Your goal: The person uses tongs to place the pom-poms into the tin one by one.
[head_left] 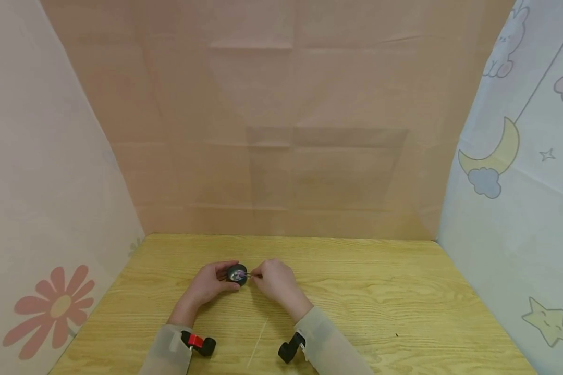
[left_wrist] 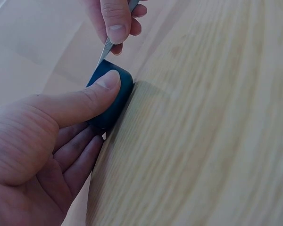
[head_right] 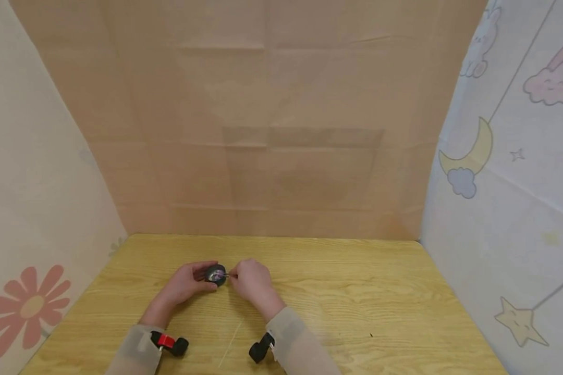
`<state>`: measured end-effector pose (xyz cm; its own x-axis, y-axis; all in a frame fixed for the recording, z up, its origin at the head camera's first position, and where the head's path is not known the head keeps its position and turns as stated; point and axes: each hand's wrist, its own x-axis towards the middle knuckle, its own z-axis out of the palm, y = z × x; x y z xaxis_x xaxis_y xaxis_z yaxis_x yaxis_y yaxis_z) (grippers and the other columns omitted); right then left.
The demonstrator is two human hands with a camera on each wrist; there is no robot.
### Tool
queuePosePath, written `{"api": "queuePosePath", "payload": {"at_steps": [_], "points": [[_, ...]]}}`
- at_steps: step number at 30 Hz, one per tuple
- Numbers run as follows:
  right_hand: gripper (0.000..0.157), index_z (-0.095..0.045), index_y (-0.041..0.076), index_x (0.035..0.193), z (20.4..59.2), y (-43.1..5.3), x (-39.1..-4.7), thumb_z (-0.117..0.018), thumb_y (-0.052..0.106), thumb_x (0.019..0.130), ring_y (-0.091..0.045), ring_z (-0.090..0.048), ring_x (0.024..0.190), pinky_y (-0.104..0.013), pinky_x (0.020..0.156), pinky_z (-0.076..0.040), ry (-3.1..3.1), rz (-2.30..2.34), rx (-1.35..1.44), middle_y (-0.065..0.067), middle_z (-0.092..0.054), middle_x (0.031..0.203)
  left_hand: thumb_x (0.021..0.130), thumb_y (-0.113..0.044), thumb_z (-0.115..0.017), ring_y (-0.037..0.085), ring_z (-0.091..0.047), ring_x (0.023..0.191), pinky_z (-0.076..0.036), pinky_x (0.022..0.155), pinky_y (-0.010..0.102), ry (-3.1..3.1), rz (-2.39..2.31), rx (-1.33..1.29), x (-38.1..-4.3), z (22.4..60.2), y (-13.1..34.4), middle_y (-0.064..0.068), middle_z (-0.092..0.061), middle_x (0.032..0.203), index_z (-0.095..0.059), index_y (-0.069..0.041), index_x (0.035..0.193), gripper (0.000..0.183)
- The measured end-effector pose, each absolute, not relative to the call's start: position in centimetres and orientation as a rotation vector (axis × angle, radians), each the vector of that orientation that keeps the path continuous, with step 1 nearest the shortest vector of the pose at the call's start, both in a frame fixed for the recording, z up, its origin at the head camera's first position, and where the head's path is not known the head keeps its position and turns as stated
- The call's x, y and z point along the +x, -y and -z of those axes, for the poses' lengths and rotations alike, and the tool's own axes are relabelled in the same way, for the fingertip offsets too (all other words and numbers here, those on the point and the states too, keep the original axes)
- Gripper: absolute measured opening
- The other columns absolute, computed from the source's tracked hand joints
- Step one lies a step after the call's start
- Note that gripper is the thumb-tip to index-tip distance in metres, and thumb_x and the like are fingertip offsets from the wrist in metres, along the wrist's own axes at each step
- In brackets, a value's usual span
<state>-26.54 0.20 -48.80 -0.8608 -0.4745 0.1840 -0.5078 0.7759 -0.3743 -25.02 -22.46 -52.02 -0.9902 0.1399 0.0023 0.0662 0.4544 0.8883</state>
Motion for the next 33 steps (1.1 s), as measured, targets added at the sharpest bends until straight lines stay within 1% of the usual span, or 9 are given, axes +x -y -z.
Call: {"api": "queuePosePath", "payload": {"at_steps": [1, 8, 14, 22, 27, 30, 33], "points": [[0.015, -0.088, 0.021, 0.110, 48.8, -0.2, -26.5, -0.080, 0.027, 0.098, -0.015, -0.076, 0.095, -0.035, 0.075, -0.063, 2.889, -0.642, 0.799, 0.006, -0.082, 0.104, 0.087, -0.012, -0.092, 0.035, -0.064, 0.133, -0.052, 0.110, 0.051, -2.616, -1.596, 0.174, -25.0, 52.1, 22.5, 0.014, -0.068, 0.141, -0.067, -0.008, 0.146, 0.064], [0.016, -0.088, 0.021, 0.111, 48.6, -0.8, -26.3, -0.079, 0.027, 0.099, -0.016, -0.076, 0.096, -0.035, 0.077, -0.063, 2.880, -0.648, 0.801, 0.005, -0.081, 0.105, 0.087, -0.011, -0.092, 0.036, -0.063, 0.133, -0.051, 0.110, 0.053, -2.616, -1.597, 0.162, -24.9, 52.2, 22.5, 0.015, -0.068, 0.142, -0.067, -0.007, 0.147, 0.065], [0.018, -0.087, 0.022, 0.113, 48.0, -2.0, -26.0, -0.077, 0.030, 0.101, -0.016, -0.076, 0.099, -0.036, 0.079, -0.063, 2.899, -0.663, 0.745, 0.005, -0.081, 0.109, 0.087, -0.014, -0.092, 0.036, -0.062, 0.134, -0.050, 0.111, 0.053, -2.608, -1.594, 0.164, -24.8, 52.2, 22.5, 0.014, -0.067, 0.143, -0.066, -0.009, 0.147, 0.066], [0.017, -0.087, 0.021, 0.112, 47.5, -4.5, -25.9, -0.078, 0.029, 0.101, -0.011, -0.074, 0.084, -0.032, 0.068, -0.061, 2.903, -0.700, 0.700, 0.005, -0.081, 0.103, 0.087, -0.015, -0.092, 0.038, -0.061, 0.136, -0.049, 0.112, 0.055, -2.639, -1.561, 0.180, -25.0, 52.0, 22.6, 0.016, -0.066, 0.145, -0.066, -0.009, 0.148, 0.067], [0.016, -0.087, 0.019, 0.111, 47.3, -6.2, -25.8, -0.077, 0.027, 0.102, -0.013, -0.075, 0.087, -0.033, 0.070, -0.061, 2.896, -0.732, 0.701, 0.004, -0.081, 0.103, 0.087, -0.015, -0.092, 0.039, -0.061, 0.135, -0.049, 0.112, 0.055, -2.646, -1.555, 0.193, -25.0, 52.1, 22.7, 0.017, -0.066, 0.145, -0.066, -0.008, 0.148, 0.067], [0.016, -0.087, 0.018, 0.110, 47.3, -7.2, -25.7, -0.077, 0.026, 0.101, -0.016, -0.076, 0.091, -0.036, 0.074, -0.062, 2.890, -0.723, 0.713, 0.002, -0.081, 0.105, 0.087, -0.014, -0.092, 0.039, -0.062, 0.134, -0.049, 0.111, 0.055, -2.653, -1.552, 0.207, -25.0, 52.1, 22.6, 0.018, -0.066, 0.144, -0.066, -0.007, 0.147, 0.067], [0.016, -0.087, 0.017, 0.109, 47.6, -8.1, -25.6, -0.077, 0.026, 0.101, -0.016, -0.076, 0.092, -0.035, 0.074, -0.062, 2.879, -0.710, 0.734, 0.001, -0.081, 0.104, 0.086, -0.014, -0.092, 0.039, -0.062, 0.134, -0.050, 0.111, 0.054, -2.650, -1.555, 0.203, -24.9, 52.0, 22.5, 0.018, -0.066, 0.144, -0.066, -0.007, 0.147, 0.066]]}}
